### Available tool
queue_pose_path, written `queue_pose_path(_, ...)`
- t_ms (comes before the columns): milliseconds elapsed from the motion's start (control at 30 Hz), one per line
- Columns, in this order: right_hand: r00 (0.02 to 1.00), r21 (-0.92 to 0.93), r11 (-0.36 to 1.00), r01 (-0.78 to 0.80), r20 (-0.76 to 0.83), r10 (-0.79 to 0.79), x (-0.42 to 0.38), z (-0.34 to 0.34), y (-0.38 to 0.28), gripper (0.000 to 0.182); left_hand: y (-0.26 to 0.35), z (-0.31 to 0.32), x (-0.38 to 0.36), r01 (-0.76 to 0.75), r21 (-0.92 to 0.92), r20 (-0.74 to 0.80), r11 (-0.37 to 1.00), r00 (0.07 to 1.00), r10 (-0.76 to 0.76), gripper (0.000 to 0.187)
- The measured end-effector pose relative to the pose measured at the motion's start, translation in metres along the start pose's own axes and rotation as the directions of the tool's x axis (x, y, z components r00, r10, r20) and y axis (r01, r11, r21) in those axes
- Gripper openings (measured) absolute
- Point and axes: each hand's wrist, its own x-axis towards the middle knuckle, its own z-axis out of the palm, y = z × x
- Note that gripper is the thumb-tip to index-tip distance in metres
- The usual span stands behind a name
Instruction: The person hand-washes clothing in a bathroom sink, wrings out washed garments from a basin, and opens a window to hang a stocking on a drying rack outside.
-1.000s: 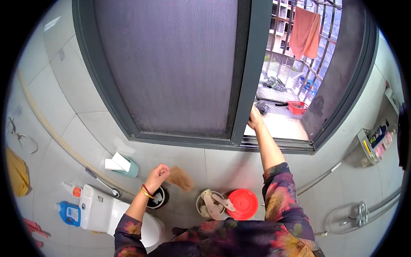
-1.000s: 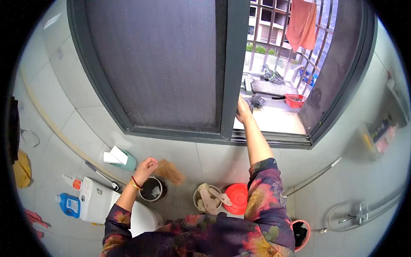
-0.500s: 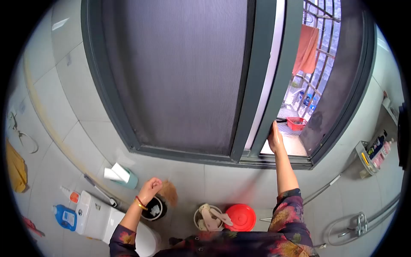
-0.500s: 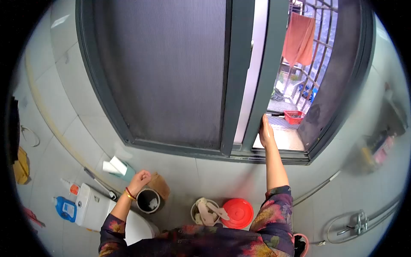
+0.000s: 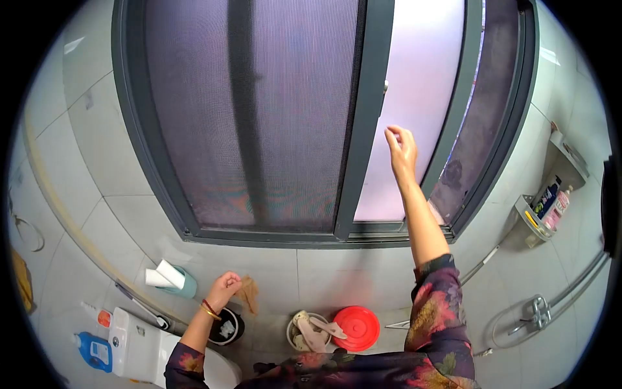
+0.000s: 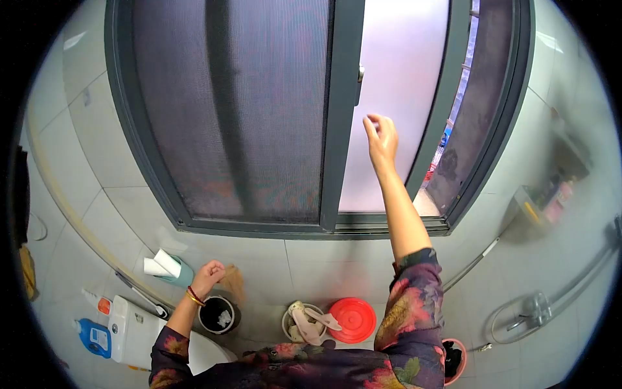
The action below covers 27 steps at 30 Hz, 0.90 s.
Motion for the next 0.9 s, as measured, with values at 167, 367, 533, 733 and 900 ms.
queue_pose_path(167, 0.959, 0.210, 0.955, -0.209, 0.237, 0.158, 0.045, 0.023, -0.003, 0.020, 0.003, -0.005, -0.019, -0.008, -0.030, -0.032, 1.000, 0.999, 0.007, 0.005)
queue_pose_path(367, 0.988, -0.254, 0.962, -0.101, 0.086, 0.127, 0.046, 0.021, -0.008, 0.027, -0.013, -0.018, -0.029, 0.008, -0.016, -0.079, 1.000, 0.997, -0.009, 0.005)
queue_pose_path(533, 0.996, -0.348, 0.934, -0.083, -0.009, 0.086, 0.049, 0.002, 0.002, 0.027, -0.009, -0.022, -0.047, 0.001, -0.054, -0.103, 0.999, 0.995, -0.006, 0.005)
queue_pose_path(733, 0.861, -0.567, 0.792, 0.226, -0.264, -0.434, 0.029, -0.013, -0.018, 0.026, -0.020, -0.045, -0.061, -0.011, 0.003, -0.137, 1.000, 0.991, 0.011, 0.005)
queue_pose_path(900, 0.602, -0.349, 0.501, 0.792, 0.312, -0.734, -0.006, 0.014, -0.083, 0.019, -0.013, -0.050, -0.057, -0.025, 0.055, -0.119, 0.998, 0.992, 0.031, 0.007)
